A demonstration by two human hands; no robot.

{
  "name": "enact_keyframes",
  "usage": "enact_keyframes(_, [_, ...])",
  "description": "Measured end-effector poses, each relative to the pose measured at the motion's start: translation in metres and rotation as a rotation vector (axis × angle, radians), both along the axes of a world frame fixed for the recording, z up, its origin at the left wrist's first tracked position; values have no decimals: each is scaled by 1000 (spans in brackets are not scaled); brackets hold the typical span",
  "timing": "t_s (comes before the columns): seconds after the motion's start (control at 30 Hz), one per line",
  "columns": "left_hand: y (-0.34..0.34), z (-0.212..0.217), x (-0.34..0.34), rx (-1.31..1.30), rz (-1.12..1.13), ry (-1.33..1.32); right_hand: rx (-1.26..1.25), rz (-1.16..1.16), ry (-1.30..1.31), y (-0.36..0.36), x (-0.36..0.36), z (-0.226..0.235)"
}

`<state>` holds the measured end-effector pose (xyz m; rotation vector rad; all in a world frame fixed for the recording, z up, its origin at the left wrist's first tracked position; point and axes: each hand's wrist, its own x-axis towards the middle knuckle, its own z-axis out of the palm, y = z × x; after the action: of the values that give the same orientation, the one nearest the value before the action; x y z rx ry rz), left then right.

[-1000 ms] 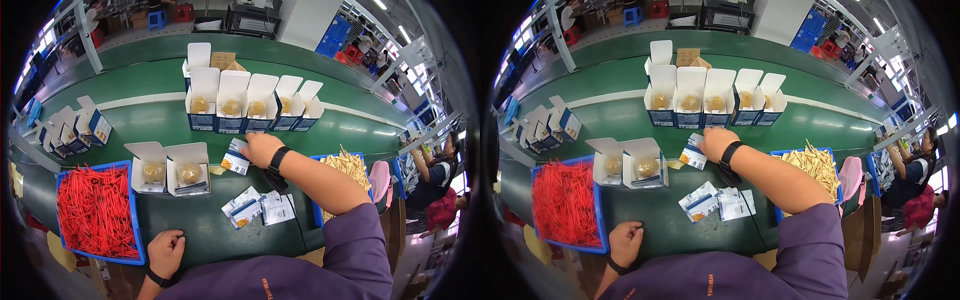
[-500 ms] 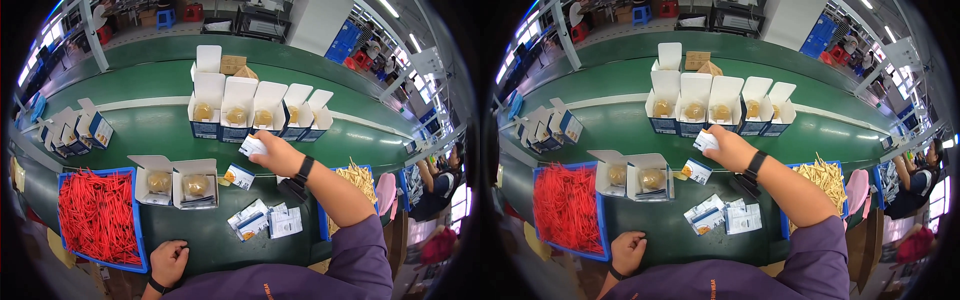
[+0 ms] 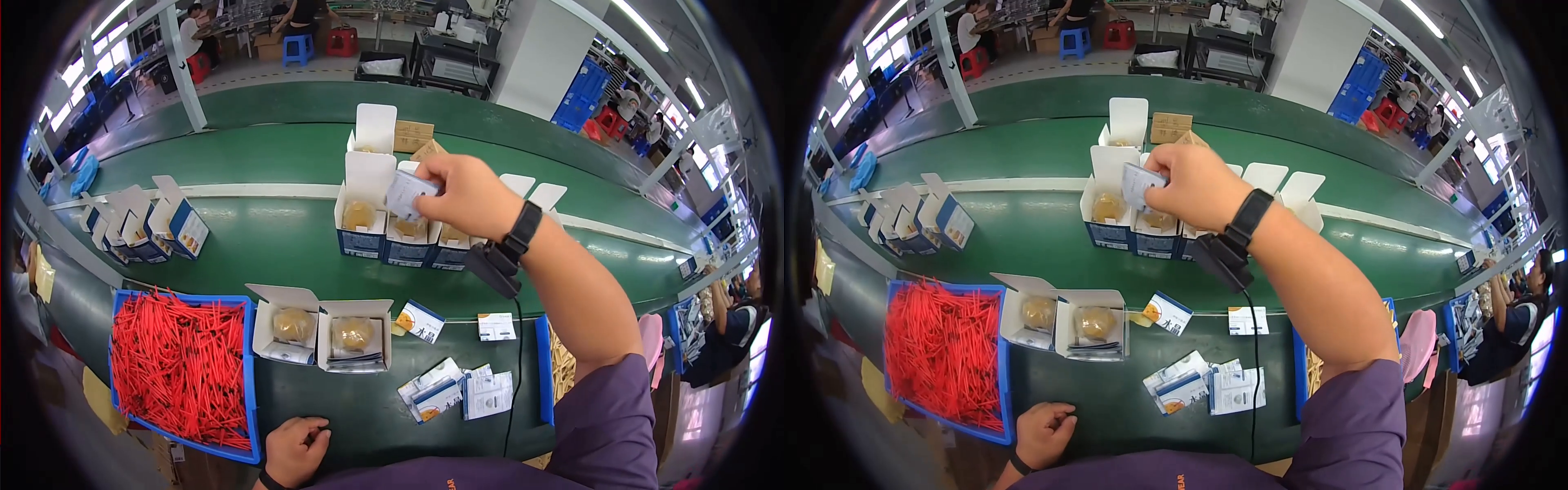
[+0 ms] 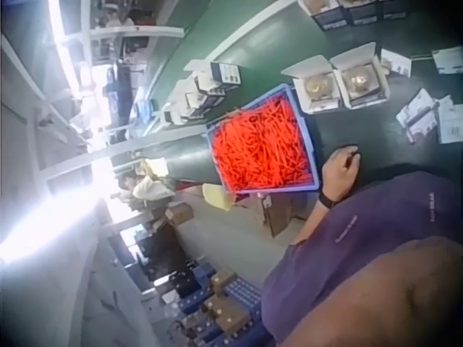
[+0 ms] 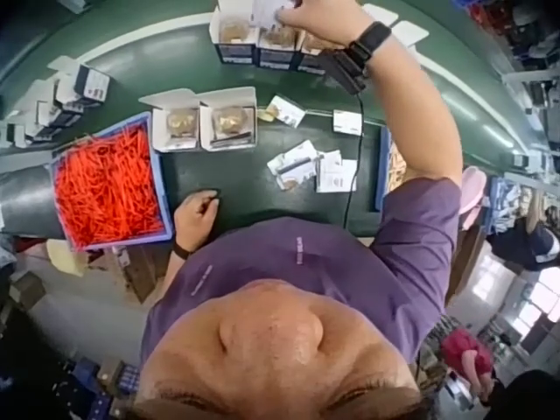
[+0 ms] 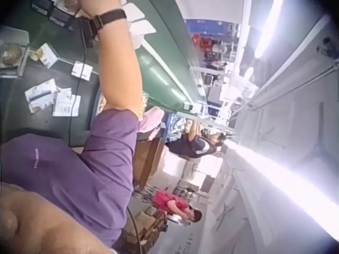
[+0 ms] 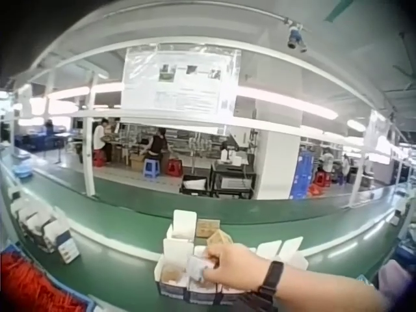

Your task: The person joins a red stick and a wooden stick together and places the assembly into a box, then adds a small packet. This process is repeated for several boxes on the assembly line.

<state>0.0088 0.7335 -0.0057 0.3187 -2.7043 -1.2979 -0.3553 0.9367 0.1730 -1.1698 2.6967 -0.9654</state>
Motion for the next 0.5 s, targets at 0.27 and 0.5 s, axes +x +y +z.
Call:
enact_keyframes(0.27, [-1,5,-2,28,-8,-12,-11,53,250,-48,-18,-14])
enact_keyframes(0.5, [-3,1,1,12,-24,11,397,157,480,-101,-22,-51])
